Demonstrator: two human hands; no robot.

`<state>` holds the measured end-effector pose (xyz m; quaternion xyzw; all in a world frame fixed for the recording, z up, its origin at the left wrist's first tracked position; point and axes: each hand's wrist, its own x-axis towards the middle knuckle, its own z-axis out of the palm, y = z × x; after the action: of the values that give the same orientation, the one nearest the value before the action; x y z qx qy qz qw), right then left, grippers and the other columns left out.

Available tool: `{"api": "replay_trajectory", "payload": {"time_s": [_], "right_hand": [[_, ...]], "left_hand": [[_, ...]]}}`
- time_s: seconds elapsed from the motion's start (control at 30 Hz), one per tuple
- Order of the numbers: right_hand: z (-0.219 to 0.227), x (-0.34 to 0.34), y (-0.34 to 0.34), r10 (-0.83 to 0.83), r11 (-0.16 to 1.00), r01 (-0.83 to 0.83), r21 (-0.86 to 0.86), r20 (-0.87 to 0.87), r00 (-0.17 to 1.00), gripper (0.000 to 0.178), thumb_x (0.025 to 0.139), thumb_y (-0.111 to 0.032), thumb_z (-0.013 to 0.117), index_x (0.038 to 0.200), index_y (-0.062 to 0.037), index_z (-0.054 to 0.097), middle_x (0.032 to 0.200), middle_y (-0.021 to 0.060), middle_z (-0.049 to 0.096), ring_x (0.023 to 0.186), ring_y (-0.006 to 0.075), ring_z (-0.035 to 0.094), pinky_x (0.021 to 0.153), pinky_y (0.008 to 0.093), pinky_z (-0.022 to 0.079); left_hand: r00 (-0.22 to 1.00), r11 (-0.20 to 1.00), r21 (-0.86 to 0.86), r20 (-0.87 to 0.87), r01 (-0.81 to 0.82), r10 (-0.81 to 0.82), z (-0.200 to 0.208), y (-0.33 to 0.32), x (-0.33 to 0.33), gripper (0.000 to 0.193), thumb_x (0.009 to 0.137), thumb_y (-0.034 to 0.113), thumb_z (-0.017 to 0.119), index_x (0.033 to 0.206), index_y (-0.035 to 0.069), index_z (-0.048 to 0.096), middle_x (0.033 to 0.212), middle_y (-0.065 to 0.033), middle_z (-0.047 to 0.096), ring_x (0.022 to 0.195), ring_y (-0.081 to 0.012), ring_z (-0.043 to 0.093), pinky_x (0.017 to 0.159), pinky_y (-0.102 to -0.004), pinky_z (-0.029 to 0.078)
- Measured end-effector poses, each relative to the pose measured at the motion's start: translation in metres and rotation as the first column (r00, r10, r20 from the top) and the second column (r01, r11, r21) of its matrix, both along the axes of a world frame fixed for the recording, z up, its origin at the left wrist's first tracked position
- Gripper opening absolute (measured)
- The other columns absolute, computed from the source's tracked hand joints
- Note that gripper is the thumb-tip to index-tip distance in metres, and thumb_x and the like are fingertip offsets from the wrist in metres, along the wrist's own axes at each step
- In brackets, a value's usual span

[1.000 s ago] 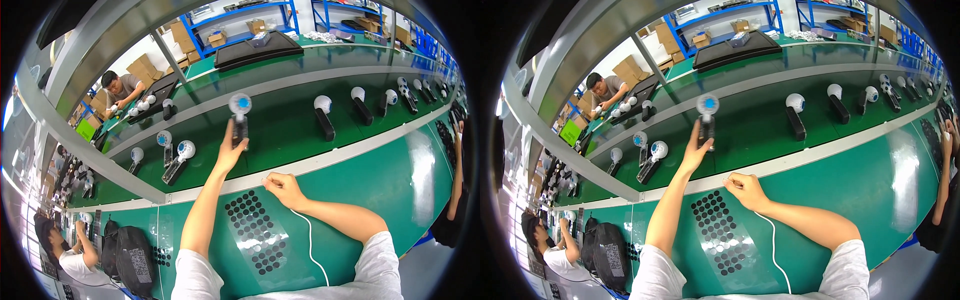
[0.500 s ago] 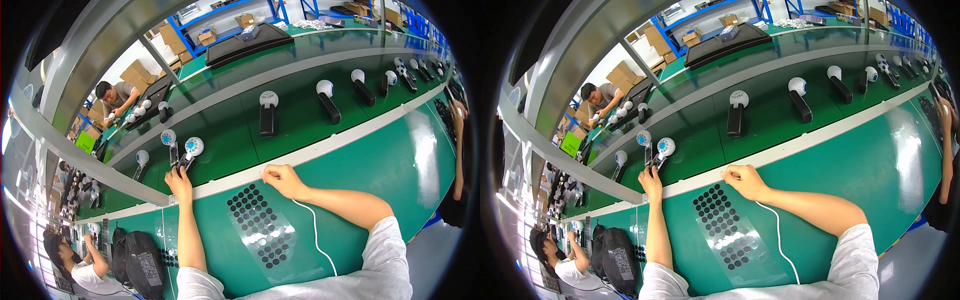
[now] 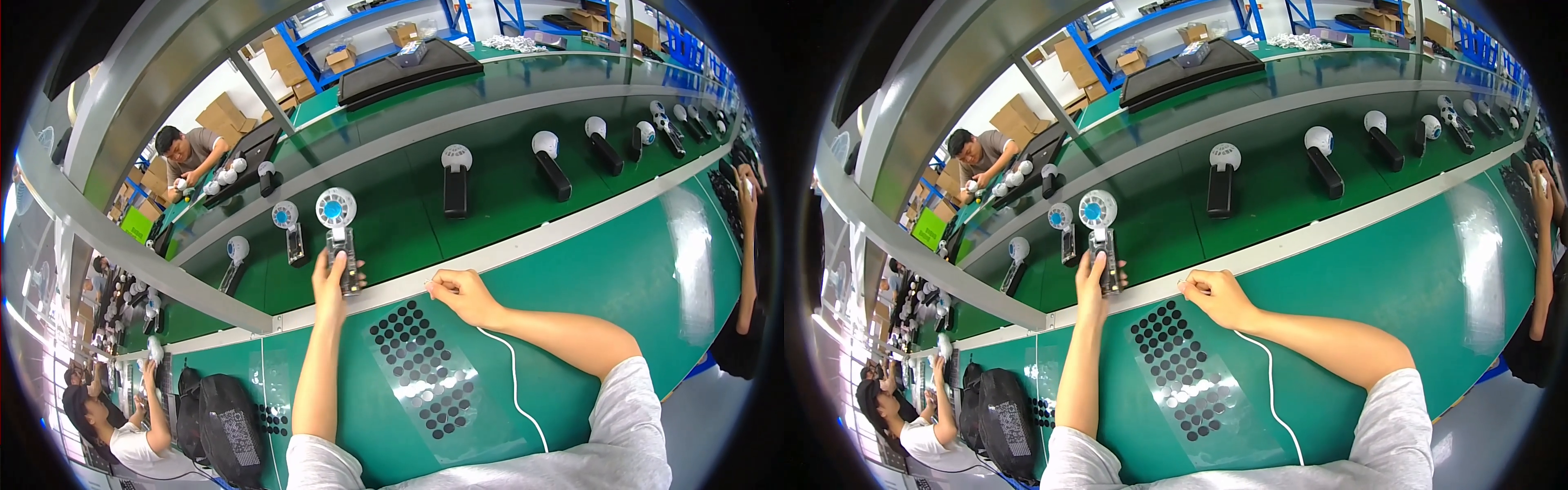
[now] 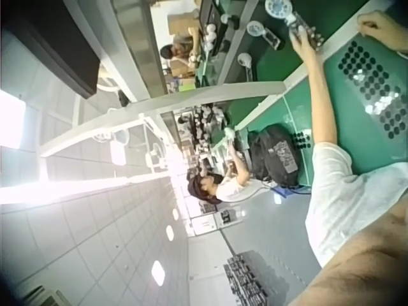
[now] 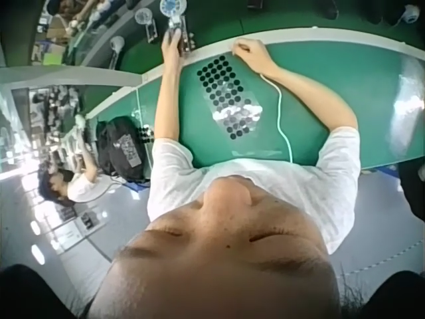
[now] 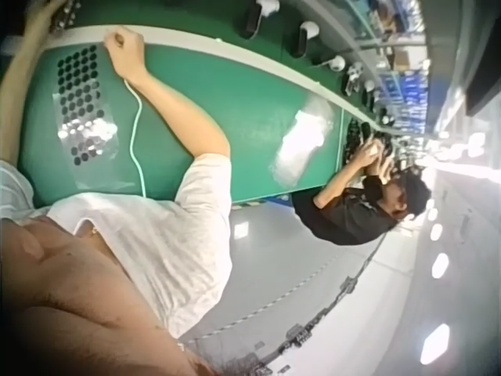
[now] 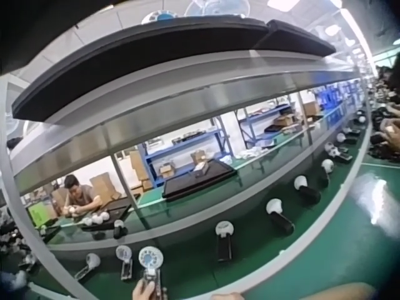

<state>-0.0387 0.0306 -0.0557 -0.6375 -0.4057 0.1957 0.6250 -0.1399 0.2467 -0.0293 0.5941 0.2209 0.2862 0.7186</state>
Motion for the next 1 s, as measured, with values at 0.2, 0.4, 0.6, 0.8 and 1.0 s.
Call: {"api": "replay_trajectory", "payload": {"time_s": [0.2, 0.4, 0.6, 0.8, 1.0], "right_hand": [[-0.003, 0.002, 0.007, 0.002, 1.0, -0.002, -0.003, -0.061, 0.998, 0.022, 0.086, -0.015, 0.053, 0.069, -0.0021, 0.057, 0.053, -0.003, 0.042, 0.049, 0.0064, 0.032, 0.046, 0.0212, 0.027], [-0.001, 0.0, 0.013, 0.018, 1.0, -0.015, 0.027, -0.136, 0.991, 0.02, 0.087, -0.015, 0.051, 0.073, -0.0021, 0.058, 0.056, -0.0022, 0.046, 0.049, 0.0066, 0.034, 0.046, 0.0216, 0.027], [-0.008, -0.002, 0.02, 0.065, 0.996, -0.055, 0.067, -0.16, 0.985, 0.018, 0.087, -0.013, 0.051, 0.075, -0.0023, 0.058, 0.058, -0.0014, 0.048, 0.05, 0.0067, 0.034, 0.047, 0.0213, 0.028], [-0.022, -0.007, 0.033, 0.061, 0.988, -0.039, 0.148, -0.152, 0.987, 0.018, 0.086, -0.013, 0.051, 0.074, -0.0025, 0.059, 0.056, -0.0008, 0.047, 0.05, 0.0074, 0.034, 0.047, 0.0219, 0.028], [-0.021, -0.006, 0.038, 0.118, 0.992, -0.121, -0.034, -0.064, 0.991, 0.018, 0.085, -0.014, 0.052, 0.072, -0.0019, 0.058, 0.054, 0.0003, 0.046, 0.049, 0.0087, 0.035, 0.047, 0.0232, 0.028]], "left_hand": [[0.937, 0.935, -0.15, 0.192, 0.321, -0.291, -0.018, -0.047, 0.009, 0.058, 0.082, 0.008, 0.054, 0.133, 0.004, 0.028, 0.099, -0.0193, 0.056, 0.073, -0.0206, 0.058, 0.052, -0.028, 0.051], [0.871, 0.879, -0.067, 0.19, 0.472, -0.454, -0.018, -0.055, 0.005, 0.069, 0.081, 0.006, 0.053, 0.14, 0.008, 0.017, 0.105, -0.021, 0.053, 0.072, -0.0214, 0.057, 0.052, -0.029, 0.052], [0.808, 0.81, -0.082, 0.177, 0.581, -0.562, -0.018, -0.047, -0.001, 0.071, 0.081, 0.007, 0.053, 0.141, 0.011, 0.016, 0.11, -0.021, 0.051, 0.073, -0.0219, 0.058, 0.052, -0.0297, 0.053], [0.792, 0.787, -0.112, 0.17, 0.607, -0.587, -0.017, -0.037, -0.008, 0.077, 0.078, 0.004, 0.058, 0.141, 0.013, 0.016, 0.11, -0.019, 0.052, 0.075, -0.0214, 0.058, 0.052, -0.0266, 0.051], [0.861, 0.734, 0.453, -0.211, 0.506, -0.463, -0.004, -0.035, -0.016, 0.084, 0.067, -0.003, 0.064, 0.139, 0.011, 0.024, 0.109, -0.0182, 0.054, 0.079, -0.0207, 0.057, 0.051, -0.0236, 0.048]]}}
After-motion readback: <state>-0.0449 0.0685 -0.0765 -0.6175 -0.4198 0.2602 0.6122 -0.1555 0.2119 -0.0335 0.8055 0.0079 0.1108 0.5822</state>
